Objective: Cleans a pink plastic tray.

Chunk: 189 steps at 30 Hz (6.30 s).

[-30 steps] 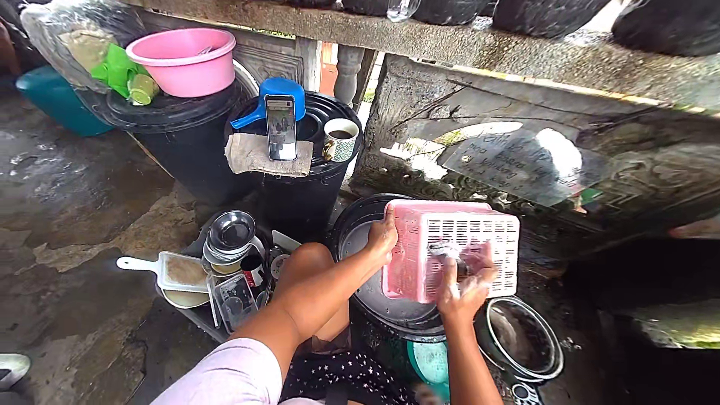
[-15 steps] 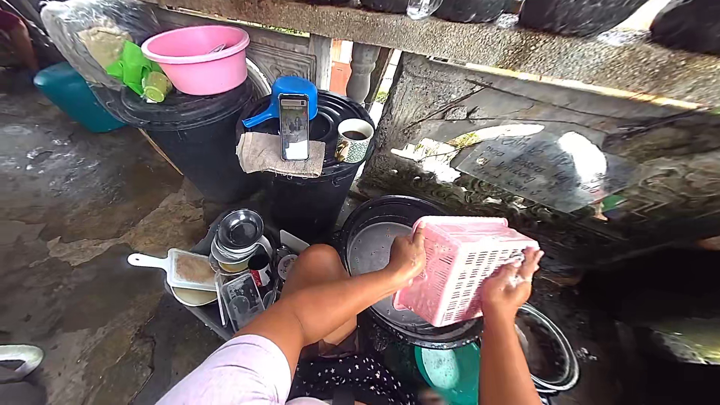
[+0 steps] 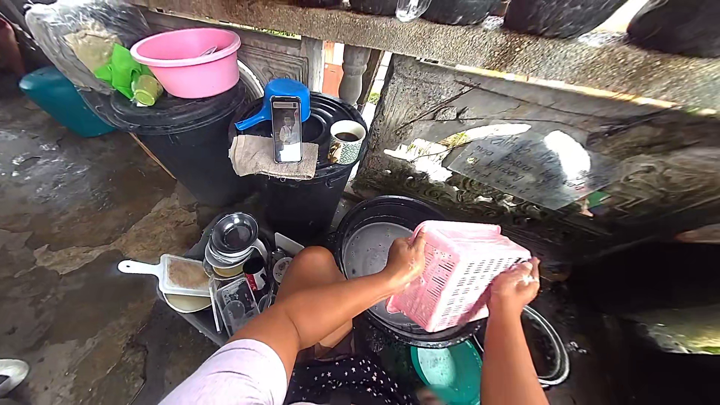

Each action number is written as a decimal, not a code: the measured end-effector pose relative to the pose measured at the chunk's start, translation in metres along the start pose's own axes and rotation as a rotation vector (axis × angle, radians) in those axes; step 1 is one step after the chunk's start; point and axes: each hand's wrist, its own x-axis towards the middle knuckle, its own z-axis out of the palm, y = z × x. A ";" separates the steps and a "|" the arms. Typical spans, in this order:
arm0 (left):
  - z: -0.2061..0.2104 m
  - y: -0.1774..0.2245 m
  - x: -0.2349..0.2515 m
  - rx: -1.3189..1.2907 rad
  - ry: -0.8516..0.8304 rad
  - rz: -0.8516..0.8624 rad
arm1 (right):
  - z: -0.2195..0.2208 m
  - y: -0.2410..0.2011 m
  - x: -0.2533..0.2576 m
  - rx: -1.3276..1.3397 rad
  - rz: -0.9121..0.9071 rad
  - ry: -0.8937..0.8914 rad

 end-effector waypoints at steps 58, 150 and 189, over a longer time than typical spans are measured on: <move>-0.018 -0.034 0.074 -0.056 -0.061 -0.272 | 0.078 -0.037 -0.029 -0.165 0.034 -0.295; -0.020 -0.022 0.026 0.003 -0.057 -0.138 | 0.037 -0.026 -0.046 -0.073 -0.328 -0.289; -0.016 -0.031 0.057 -0.080 0.001 -0.146 | 0.028 -0.071 -0.116 -0.119 -0.051 -0.344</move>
